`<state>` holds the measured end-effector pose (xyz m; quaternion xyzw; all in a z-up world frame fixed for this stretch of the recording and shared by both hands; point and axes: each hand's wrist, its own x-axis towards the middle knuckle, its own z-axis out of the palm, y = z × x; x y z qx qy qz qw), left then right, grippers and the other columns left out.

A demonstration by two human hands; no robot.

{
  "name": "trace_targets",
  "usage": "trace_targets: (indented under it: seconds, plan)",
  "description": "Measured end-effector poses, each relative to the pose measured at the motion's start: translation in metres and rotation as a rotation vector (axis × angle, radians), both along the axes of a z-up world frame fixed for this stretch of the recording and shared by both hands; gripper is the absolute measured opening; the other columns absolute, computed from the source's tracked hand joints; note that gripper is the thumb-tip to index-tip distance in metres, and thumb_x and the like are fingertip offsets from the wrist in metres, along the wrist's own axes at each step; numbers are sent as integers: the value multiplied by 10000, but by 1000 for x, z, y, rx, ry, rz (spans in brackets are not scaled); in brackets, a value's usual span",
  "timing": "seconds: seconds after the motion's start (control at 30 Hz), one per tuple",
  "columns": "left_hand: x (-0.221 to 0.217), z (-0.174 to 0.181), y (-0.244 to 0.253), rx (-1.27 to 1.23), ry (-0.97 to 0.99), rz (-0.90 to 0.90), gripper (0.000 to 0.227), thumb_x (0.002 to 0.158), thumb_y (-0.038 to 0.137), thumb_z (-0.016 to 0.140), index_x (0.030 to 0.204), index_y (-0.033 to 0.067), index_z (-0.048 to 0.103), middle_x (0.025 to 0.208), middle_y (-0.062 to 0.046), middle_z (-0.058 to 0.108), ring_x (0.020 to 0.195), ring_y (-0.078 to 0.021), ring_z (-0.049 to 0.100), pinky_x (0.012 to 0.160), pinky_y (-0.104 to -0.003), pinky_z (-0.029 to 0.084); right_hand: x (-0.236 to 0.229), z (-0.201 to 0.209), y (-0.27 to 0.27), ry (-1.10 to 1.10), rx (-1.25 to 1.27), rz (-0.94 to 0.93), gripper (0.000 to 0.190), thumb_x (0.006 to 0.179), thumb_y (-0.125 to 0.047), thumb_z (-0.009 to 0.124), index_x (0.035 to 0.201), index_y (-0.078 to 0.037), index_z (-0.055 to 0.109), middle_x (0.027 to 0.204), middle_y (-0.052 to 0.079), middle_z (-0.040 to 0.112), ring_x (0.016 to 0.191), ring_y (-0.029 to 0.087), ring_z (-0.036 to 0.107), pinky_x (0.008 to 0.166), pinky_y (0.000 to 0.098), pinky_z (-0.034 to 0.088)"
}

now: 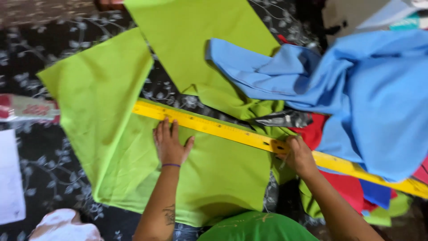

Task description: The person measures a lime green fabric with a yellow ruler and marks it with a pen. They then fold the fabric, cut it with scissors, and separate the pieces. The person also handles other colored fabrics on the table.

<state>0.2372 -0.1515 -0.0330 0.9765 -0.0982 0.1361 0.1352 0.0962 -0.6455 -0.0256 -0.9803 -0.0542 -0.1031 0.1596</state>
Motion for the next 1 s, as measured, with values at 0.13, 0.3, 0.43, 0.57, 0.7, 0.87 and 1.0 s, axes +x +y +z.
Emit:
trace_targets:
  seconds: [0.13, 0.3, 0.43, 0.57, 0.7, 0.87, 1.0]
  plan:
    - [1, 6, -3, -8, 46, 18, 909, 775, 687, 737, 1465, 99, 667, 1602, -208, 524, 1504, -413, 457, 1245, -639, 320, 14, 20, 12, -58, -41, 90, 744, 658, -591, 914, 1146, -105, 631, 1080, 138, 628, 1028, 367, 685, 931, 421, 580]
    - [4, 23, -2, 94, 333, 28, 967, 972, 792, 398, 1678, 132, 367, 1758, -206, 250, 1596, -424, 214, 1300, -624, 128, 60, 50, 75, 81, 240, 135, 493, 916, -524, 670, 1128, -80, 637, 1125, 112, 738, 945, 339, 716, 844, 468, 547]
    - [2, 29, -4, 14, 401, 37, 935, 903, 755, 488, 1634, 172, 479, 1734, -171, 337, 1619, -383, 257, 1306, -635, 168, 141, 65, 177, 190, 661, 237, 363, 1078, -397, 508, 1169, -272, 837, 1006, -20, 845, 916, 225, 809, 829, 317, 605]
    - [4, 38, -4, 1, 447, 47, 967, 884, 740, 530, 1659, 172, 418, 1759, -163, 273, 1636, -379, 194, 1322, -625, 121, 237, 22, 292, 232, 963, 340, 239, 1103, -228, 605, 1129, -118, 815, 740, 48, 730, 679, 151, 669, 701, 317, 583]
    - [6, 44, -7, 13, 551, 47, 915, 868, 755, 545, 1579, 181, 516, 1781, -131, 239, 1647, -362, 151, 1338, -606, 96, 304, -16, 378, 376, 1182, 350, 176, 1021, -103, 745, 1178, -25, 765, 999, 156, 798, 832, 212, 758, 735, 355, 642]
    - [2, 34, -3, -83, 482, 10, 985, 854, 758, 612, 1610, 140, 472, 1766, -167, 259, 1635, -404, 158, 1325, -632, 104, 347, -34, 434, 383, 1129, 371, 110, 1034, -93, 713, 1043, 3, 764, 863, 162, 807, 669, 183, 752, 586, 322, 626]
    - [0, 30, -4, -145, 369, 33, 1017, 808, 685, 713, 1634, 165, 428, 1681, -168, 375, 1613, -416, 223, 1315, -657, 145, 358, 0, 444, 349, 1096, 444, 108, 1026, -141, 722, 1040, -37, 749, 863, 153, 798, 733, 183, 756, 671, 335, 624]
